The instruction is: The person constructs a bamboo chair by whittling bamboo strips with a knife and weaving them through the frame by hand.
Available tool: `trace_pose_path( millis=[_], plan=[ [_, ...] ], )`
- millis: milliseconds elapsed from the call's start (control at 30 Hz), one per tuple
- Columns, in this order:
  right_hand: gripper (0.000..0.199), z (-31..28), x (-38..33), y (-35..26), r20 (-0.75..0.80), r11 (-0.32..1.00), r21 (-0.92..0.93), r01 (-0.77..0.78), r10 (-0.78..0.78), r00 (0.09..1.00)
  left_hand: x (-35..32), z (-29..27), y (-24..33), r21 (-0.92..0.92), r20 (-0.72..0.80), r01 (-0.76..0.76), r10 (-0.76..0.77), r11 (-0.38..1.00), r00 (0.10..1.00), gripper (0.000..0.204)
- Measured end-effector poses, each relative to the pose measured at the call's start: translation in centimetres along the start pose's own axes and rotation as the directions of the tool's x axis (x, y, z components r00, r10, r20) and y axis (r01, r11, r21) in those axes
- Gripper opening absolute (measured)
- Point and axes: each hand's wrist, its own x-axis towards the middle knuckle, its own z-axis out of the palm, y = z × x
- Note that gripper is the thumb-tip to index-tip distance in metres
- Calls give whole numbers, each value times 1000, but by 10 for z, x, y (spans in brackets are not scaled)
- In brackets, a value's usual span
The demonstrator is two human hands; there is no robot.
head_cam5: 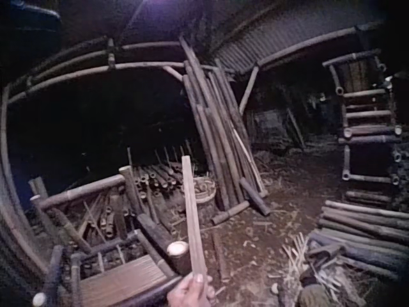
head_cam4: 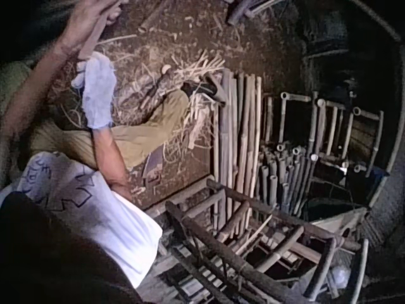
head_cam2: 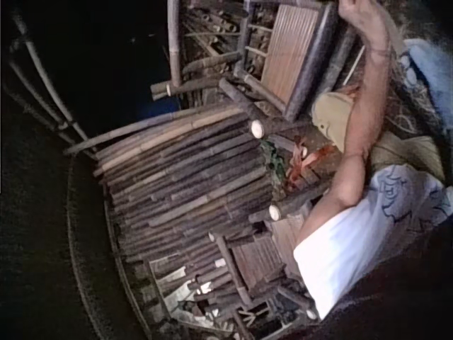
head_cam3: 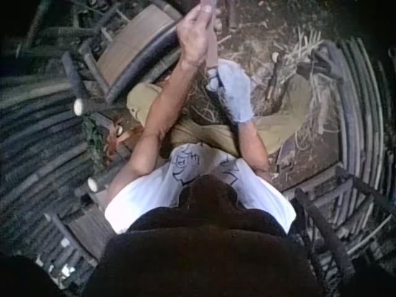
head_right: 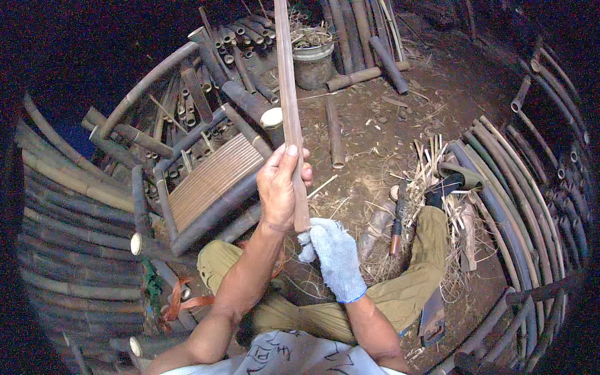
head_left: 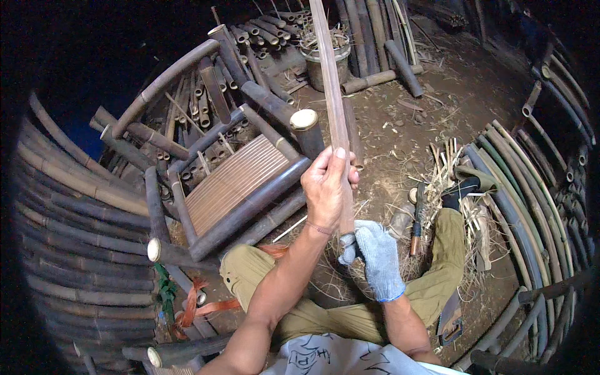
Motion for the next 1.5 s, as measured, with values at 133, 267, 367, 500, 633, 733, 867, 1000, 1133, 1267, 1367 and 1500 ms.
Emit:
trace_pose_path(
  millis=[133,267,367,500,633,733,867,1000,1133,1267,1367,1500],
  plan=[
    [26,-5,5,17,-86,990,12,-138,138,987,-3,3,-33,10,78,120,-120,993,990,31],
    [27,-13,11,91,-134,951,19,-307,307,942,-2,-15,-125,42,58,273,-276,961,960,30],
    [22,-1,12,167,-120,840,206,-502,531,839,11,-89,-214,560,3,200,-244,804,970,27],
    [26,-62,29,293,-108,687,-714,-135,83,991,-15,-90,-246,320,-136,598,-589,735,797,30],
    [27,-97,79,292,-539,497,-667,-555,193,820,-45,-112,-227,450,-39,622,-682,641,730,28],
    [29,-152,104,250,-643,471,-650,-596,77,762,-63,-113,-184,371,-16,711,-761,597,648,26],
    [22,-209,100,274,-726,216,-629,-747,180,663,-97,-135,-160,141,-2,877,-885,460,465,24],
    [39,-240,95,326,-655,149,-682,-716,310,689,-119,-135,-157,46,-29,942,-942,333,335,27],
    [50,-229,106,294,-644,140,-660,-738,399,652,-123,-146,-158,-8,-26,951,-950,310,310,28],
    [58,-239,115,250,-729,190,-547,-815,372,576,-117,-123,-126,141,-27,855,-862,499,507,28],
    [58,-255,107,219,-656,276,-600,-751,368,659,-96,-105,-101,250,73,708,-742,660,666,28],
    [48,-228,85,117,-524,268,-777,-570,226,821,-74,-76,-65,342,156,515,-588,786,794,30]
  ],
)
